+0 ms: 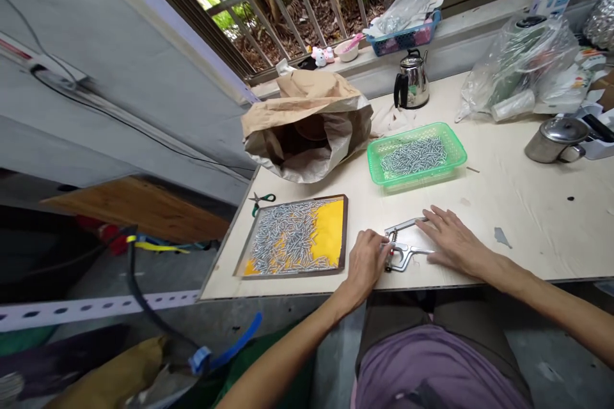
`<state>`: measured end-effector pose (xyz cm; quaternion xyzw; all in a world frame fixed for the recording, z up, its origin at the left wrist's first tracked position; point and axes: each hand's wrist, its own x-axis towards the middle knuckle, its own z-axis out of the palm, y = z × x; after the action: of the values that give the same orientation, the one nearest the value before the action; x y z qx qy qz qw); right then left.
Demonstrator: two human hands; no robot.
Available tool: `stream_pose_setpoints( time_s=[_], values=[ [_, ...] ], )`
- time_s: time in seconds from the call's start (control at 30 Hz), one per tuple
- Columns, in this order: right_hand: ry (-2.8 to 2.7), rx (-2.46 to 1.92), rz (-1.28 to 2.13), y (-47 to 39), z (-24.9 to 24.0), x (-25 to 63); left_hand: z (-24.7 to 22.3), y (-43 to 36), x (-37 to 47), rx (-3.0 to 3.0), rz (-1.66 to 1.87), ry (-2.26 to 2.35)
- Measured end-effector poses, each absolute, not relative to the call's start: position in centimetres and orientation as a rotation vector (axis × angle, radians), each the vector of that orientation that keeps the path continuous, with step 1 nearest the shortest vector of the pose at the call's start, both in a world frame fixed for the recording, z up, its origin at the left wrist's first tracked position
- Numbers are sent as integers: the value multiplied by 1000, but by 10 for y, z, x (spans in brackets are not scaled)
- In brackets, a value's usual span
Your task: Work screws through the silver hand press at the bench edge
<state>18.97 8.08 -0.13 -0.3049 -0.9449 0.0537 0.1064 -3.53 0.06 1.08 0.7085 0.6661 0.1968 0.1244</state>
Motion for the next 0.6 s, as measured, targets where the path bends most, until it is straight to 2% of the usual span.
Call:
stream_pose_setpoints(
  time_s=[0.23, 0.43, 0.6],
  values=[
    [-2969, -507, 249, 65, 10, 131, 6, -31, -50, 1682, 425, 1987],
    [-3028, -353, 419, 63, -3, 103, 1, -47, -39, 1533, 499, 1937],
    [-2670, -362, 741, 66, 15, 98, -6, -52, -35, 1593, 542, 1965]
  ],
)
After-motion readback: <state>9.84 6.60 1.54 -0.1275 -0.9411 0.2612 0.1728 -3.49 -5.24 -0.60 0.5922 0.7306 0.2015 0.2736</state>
